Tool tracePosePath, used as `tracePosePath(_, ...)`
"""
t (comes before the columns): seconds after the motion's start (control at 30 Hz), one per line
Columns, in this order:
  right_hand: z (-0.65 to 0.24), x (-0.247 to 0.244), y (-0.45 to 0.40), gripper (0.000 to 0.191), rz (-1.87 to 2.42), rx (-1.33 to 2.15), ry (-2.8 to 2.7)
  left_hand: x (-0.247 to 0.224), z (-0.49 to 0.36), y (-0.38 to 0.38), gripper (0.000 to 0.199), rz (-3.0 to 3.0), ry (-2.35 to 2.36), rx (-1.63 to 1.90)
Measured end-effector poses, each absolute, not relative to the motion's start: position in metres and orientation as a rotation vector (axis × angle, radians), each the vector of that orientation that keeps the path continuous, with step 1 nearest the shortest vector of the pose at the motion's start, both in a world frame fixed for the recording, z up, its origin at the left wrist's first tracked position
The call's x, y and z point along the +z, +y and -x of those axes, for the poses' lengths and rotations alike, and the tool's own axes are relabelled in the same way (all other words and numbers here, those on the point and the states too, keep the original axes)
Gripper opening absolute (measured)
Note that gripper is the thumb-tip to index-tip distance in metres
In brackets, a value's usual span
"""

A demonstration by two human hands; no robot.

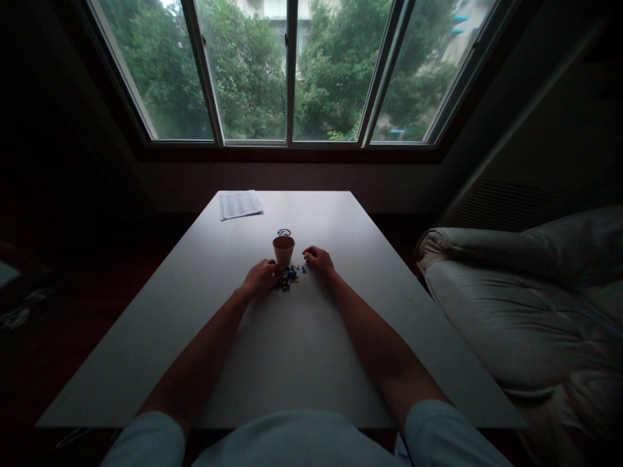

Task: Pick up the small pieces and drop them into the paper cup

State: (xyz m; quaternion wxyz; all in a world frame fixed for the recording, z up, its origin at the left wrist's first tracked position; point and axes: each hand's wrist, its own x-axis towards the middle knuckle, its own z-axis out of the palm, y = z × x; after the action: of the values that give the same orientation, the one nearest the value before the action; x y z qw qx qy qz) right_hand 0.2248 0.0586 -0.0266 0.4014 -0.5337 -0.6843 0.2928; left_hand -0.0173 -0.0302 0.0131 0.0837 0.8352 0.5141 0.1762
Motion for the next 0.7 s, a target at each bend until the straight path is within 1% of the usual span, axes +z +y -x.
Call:
tracePosePath(0.17, -0.225, -0.029, 0.06, 0.018, 1.331, 0.711, -1.739, 0.013, 0.015, -0.031, 0.01, -2.507, 1.517, 0.573)
tracePosePath(0.23, -0.226, -0.029, 0.06, 0.018, 1.338, 0.704, -1.741, 0.015, 0.013, -0.031, 0.009, -2.529, 1.486, 0.692)
tracePosePath(0.33, -0.225, -0.029, 0.06, 0.019, 1.366, 0.671, -1.771, 0.018, 0.01, -0.03, 0.009, -2.494, 1.436, 0.991)
tracePosePath(0.47, -0.225, -0.031, 0.062, 0.021, 1.406, 0.634, -1.821, 0.017, 0.008, -0.027, 0.007, -2.229, 1.387, 1.308)
tracePosePath(0.57, -0.225, -0.032, 0.062, 0.021, 1.423, 0.62, -1.829, 0.017, 0.007, -0.024, 0.005, -1.985, 1.387, 1.462)
tracePosePath(0.7, -0.225, -0.031, 0.062, 0.02, 1.417, 0.606, -1.847, 0.017, 0.009, -0.02, 0.01, -1.667, 1.311, 1.622)
